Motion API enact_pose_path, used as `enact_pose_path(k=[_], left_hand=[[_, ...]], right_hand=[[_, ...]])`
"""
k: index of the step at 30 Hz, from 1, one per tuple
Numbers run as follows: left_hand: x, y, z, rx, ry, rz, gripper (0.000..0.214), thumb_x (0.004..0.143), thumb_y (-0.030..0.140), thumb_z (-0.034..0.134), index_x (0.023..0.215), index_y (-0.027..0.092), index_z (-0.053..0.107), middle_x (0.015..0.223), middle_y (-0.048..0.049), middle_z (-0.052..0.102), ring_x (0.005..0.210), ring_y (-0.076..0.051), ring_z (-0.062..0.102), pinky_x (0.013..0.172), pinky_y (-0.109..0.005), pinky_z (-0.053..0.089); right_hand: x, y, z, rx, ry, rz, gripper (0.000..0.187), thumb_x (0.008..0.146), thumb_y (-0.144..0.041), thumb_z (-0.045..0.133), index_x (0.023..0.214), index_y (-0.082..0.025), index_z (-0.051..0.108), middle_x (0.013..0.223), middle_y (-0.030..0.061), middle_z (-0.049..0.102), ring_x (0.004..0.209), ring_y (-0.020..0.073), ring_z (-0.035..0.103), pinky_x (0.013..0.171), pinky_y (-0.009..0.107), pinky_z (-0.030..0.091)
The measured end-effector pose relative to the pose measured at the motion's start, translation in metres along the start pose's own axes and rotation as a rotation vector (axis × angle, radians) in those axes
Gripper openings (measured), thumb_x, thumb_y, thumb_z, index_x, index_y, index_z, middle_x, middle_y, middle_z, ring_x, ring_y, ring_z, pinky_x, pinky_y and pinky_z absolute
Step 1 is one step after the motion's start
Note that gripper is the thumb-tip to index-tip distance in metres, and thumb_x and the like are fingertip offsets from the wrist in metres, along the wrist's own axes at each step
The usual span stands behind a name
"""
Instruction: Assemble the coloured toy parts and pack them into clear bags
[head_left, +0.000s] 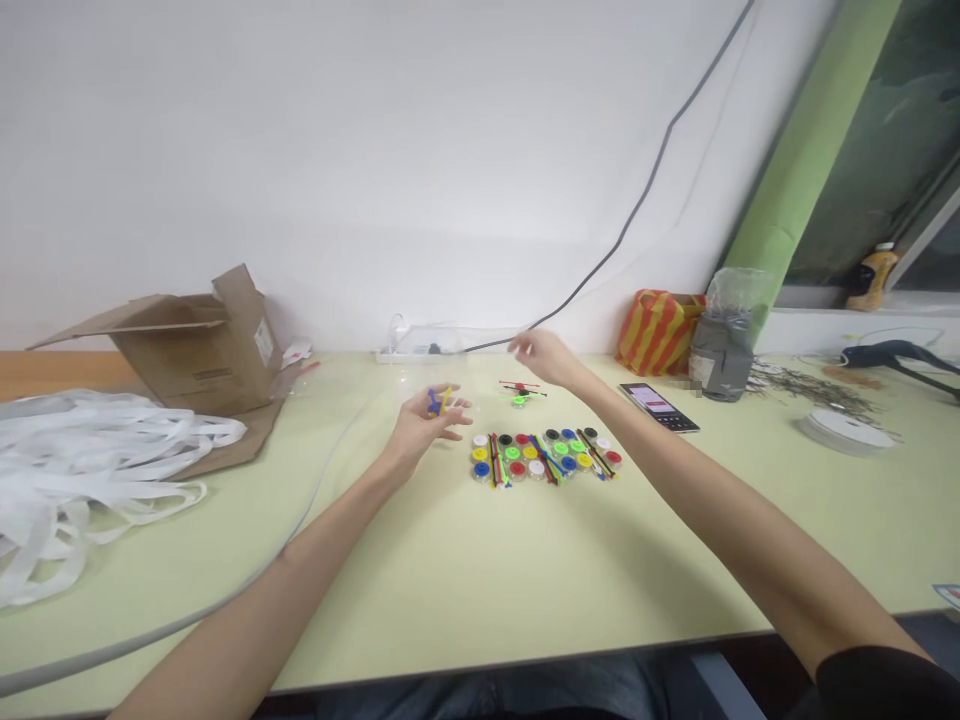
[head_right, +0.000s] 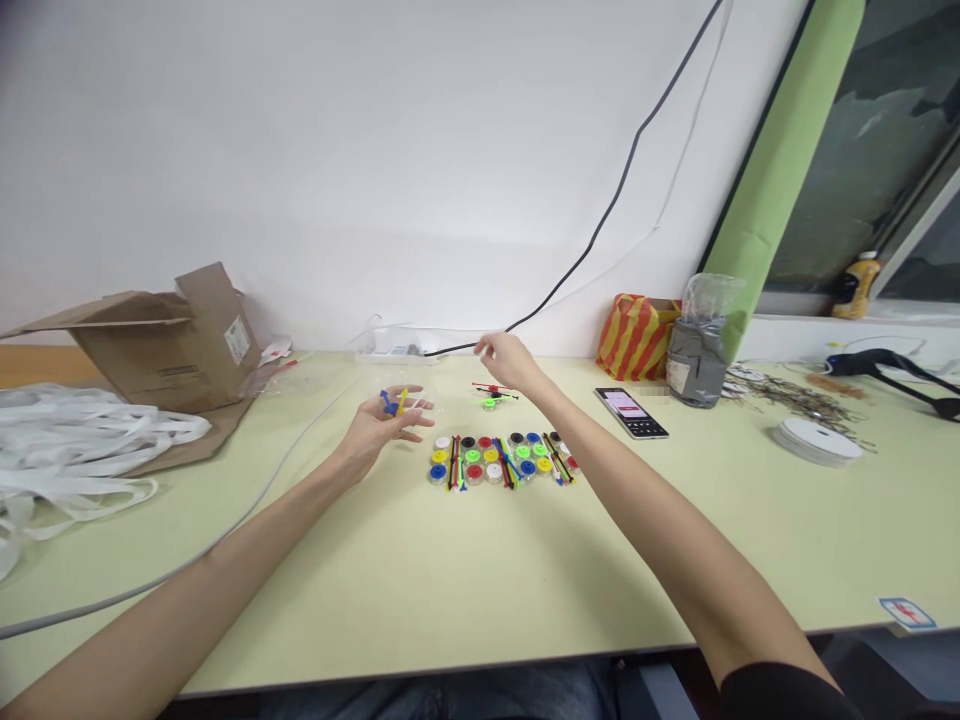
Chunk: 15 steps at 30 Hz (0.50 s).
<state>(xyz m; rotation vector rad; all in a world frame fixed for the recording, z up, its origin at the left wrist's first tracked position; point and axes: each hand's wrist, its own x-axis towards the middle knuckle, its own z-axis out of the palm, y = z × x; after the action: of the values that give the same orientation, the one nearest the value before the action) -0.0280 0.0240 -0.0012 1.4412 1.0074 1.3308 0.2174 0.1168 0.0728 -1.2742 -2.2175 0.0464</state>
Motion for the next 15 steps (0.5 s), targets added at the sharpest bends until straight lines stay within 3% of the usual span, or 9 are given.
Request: enact_pose_path(k=[1,4,10,15], left_hand=[[0.0,0.0,0.0,0.001,0.002,-0.011,0.064,0.071,0.044,0.083,0.125,0.019,0.061,0.115,-0.0134,0.072,0.094,-0.028,0.074,0.066,-0.035,0.062],[-0.001,0.001,0.001,0.017,0.017,-0.034,0.061,0.069,0.046,0.084,0.119,0.018,0.064,0.12,-0.0142,0.071,0.105,-0.031,0.072,0.069,-0.035,0.063],[0.0,-0.002,-0.001,0.043,0.019,-0.065,0.052,0.067,0.048,0.086,0.104,0.017,0.068,0.111,-0.013,0.074,0.104,-0.031,0.071,0.064,-0.031,0.061],[0.002,-0.004,-0.004,0.065,0.039,-0.068,0.057,0.064,0.048,0.088,0.106,0.016,0.068,0.101,-0.0117,0.073,0.089,-0.028,0.073,0.055,-0.029,0.059]], right_hand=[[-0.004,0.01,0.007,-0.076,-0.117,0.063,0.026,0.086,-0.011,0.057,0.105,-0.016,0.074,0.1,0.0062,0.073,0.086,0.0156,0.064,0.079,0.024,0.045],[-0.016,0.034,0.025,-0.148,-0.21,0.128,0.019,0.083,-0.014,0.065,0.099,-0.016,0.076,0.098,0.0075,0.074,0.084,0.0174,0.065,0.074,0.024,0.044],[-0.03,0.045,0.046,-0.236,-0.243,0.149,0.012,0.08,-0.017,0.071,0.09,-0.017,0.077,0.098,0.0105,0.073,0.091,0.022,0.064,0.073,0.027,0.042],[-0.029,0.035,0.043,-0.241,-0.216,0.102,0.011,0.086,-0.017,0.067,0.089,-0.018,0.077,0.099,0.0103,0.071,0.097,0.0223,0.061,0.08,0.028,0.041]])
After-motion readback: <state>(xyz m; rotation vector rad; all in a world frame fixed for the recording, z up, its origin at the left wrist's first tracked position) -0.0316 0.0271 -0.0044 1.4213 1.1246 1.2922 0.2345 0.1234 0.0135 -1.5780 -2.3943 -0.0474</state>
